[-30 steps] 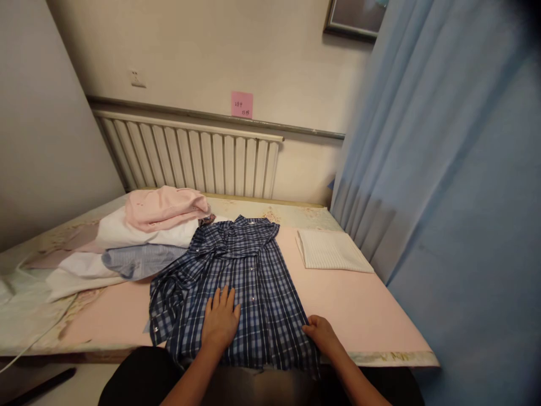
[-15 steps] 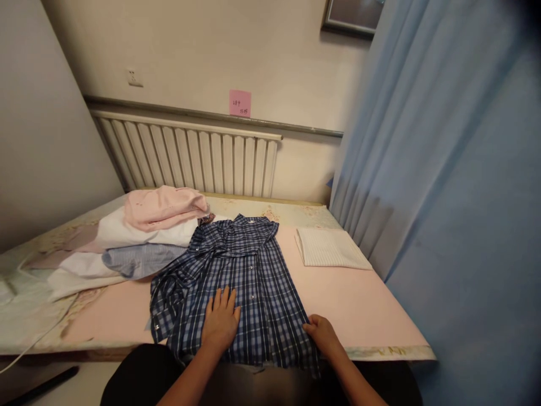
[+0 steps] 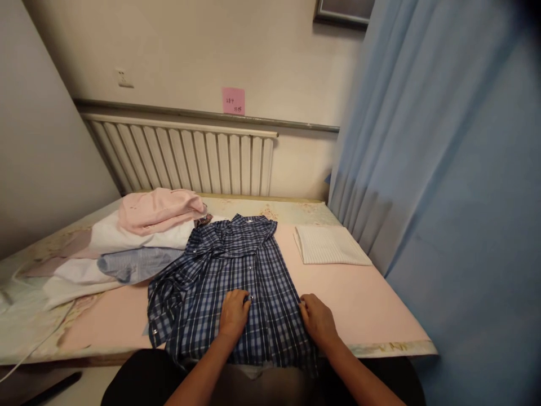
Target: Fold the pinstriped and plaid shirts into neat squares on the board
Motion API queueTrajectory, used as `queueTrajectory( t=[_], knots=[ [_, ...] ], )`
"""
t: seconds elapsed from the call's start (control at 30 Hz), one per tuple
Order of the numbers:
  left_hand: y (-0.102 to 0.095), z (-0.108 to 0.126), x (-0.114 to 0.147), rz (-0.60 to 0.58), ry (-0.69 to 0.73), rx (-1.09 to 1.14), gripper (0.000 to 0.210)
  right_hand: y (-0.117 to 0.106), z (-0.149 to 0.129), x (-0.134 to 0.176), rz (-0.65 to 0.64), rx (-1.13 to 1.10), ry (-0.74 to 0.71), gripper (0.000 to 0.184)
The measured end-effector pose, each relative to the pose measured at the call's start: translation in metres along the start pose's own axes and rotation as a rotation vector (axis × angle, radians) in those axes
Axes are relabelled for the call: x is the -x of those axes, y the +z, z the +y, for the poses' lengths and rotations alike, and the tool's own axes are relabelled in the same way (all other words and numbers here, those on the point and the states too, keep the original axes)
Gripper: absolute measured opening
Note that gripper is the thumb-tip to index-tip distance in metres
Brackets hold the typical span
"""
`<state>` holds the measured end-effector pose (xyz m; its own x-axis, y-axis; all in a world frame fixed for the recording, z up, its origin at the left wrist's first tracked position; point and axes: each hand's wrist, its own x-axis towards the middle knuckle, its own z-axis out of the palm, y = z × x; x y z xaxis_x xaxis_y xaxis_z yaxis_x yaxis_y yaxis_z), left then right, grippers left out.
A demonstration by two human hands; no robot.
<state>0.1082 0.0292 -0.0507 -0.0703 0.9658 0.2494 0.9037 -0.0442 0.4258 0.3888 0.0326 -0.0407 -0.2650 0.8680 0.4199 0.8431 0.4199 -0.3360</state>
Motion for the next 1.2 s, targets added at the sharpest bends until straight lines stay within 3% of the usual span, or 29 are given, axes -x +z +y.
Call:
queueTrajectory(
  t=[0.13, 0.27, 0.6, 1.2],
  knots=[
    [0.004, 0.007, -0.004, 0.008, -0.017, 0.027, 0.013, 0.021, -0.001, -0.006, -0.001, -0.014, -0.117, 0.022],
    [0.004, 0.009, -0.004, 0.009, -0.019, 0.044, 0.009, 0.031, -0.003, -0.003, 0.045, 0.012, -0.110, 0.022],
    [0.005, 0.005, -0.004, -0.010, 0.001, 0.107, 0.024, 0.031, -0.002, -0.002, 0.027, -0.005, -0.078, 0.021],
    [0.001, 0.011, -0.003, 0.011, -0.003, 0.093, 0.015, 0.032, -0.002, -0.001, 0.025, -0.001, -0.070, 0.021]
  ],
)
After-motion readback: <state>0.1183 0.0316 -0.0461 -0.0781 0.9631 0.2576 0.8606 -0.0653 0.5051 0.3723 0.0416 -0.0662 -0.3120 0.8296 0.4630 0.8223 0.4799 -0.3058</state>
